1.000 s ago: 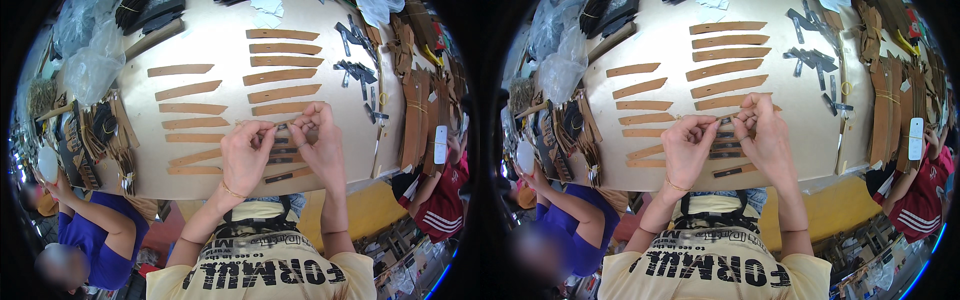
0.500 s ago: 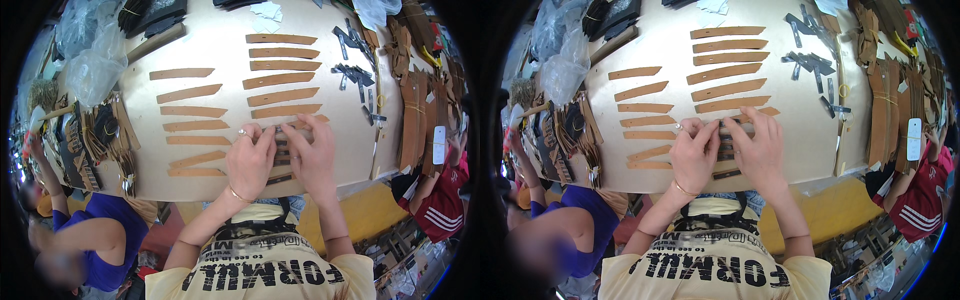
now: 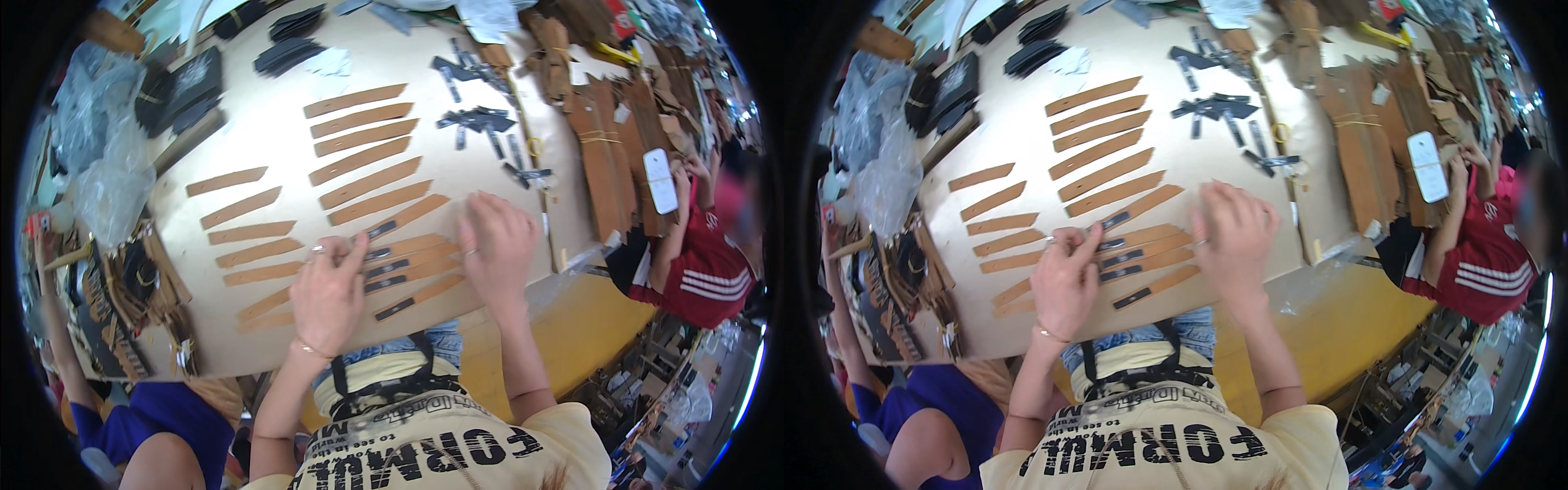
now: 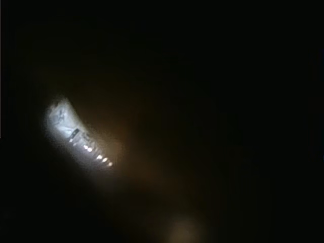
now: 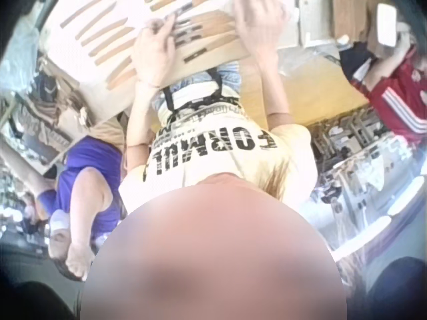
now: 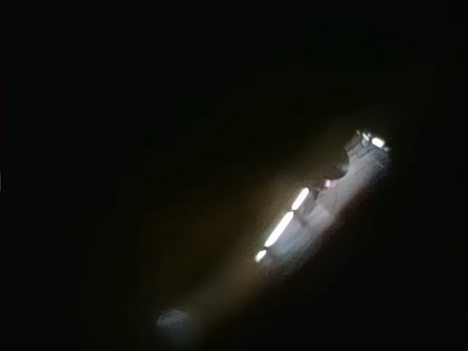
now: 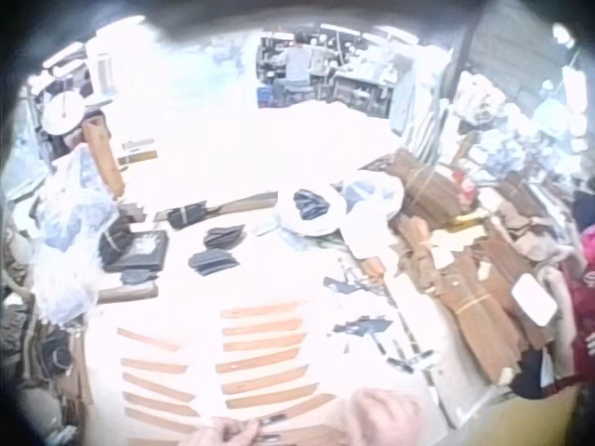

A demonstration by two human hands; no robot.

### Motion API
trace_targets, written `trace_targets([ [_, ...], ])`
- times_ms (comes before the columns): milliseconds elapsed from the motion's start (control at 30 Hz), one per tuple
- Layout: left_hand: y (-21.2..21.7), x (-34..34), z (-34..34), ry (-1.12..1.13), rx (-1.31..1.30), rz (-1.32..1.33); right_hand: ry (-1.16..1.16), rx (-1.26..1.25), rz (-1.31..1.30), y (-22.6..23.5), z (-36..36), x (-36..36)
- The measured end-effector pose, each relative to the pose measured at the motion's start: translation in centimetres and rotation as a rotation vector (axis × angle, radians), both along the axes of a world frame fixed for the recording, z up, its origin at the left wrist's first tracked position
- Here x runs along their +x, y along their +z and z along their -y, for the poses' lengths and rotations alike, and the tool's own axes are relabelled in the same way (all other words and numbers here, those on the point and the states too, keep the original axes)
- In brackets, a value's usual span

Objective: The person arranges multiple tan leather strips on a worktable, then picks up small black leather pieces and places them on top of the tan strips. The person continues to handle and align the leather pieces throughout the clip.

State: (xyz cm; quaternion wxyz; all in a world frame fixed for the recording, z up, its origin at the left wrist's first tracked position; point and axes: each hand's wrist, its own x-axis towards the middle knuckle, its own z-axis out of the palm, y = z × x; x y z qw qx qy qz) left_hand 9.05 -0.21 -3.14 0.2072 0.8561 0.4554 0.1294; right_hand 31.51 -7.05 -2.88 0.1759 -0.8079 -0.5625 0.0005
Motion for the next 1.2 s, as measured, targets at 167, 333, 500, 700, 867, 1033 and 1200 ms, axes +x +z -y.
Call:
trace_targets([
  [167,0.1,0.2,-0.3,0.144,0.002,0.316,-0.256,0.108,0.001,-0.8,1.3,6.1],
  [333,0.9,1.0,0.7,0.114,0.122,0.433,-0.245,0.130,0.038,-2.4,0.2,7.3],
  [500,2.2,2.2,1.1,-0.003,0.129,0.512,-0.103,0.141,0.045,-0.7,-0.3,5.9],
  [700,2.3,4.1,1.6,0.192,-0.409,0.788,0.417,-0.101,-0.351,3.4,0.3,0.9],
  [867,1.7,2.0,1.0,0.269,-0.696,0.787,0.511,-0.163,-0.619,4.2,-1.9,-1.7],
  [1033,1.3,1.7,0.3,0.542,-0.814,1.109,0.381,-0.071,-1.044,2.3,-4.2,-3.6],
  [1200,0.4,1.9,-1.5,0.551,-0.630,0.875,0.268,-0.040,-0.981,1.0,-6.1,-4.7],
])
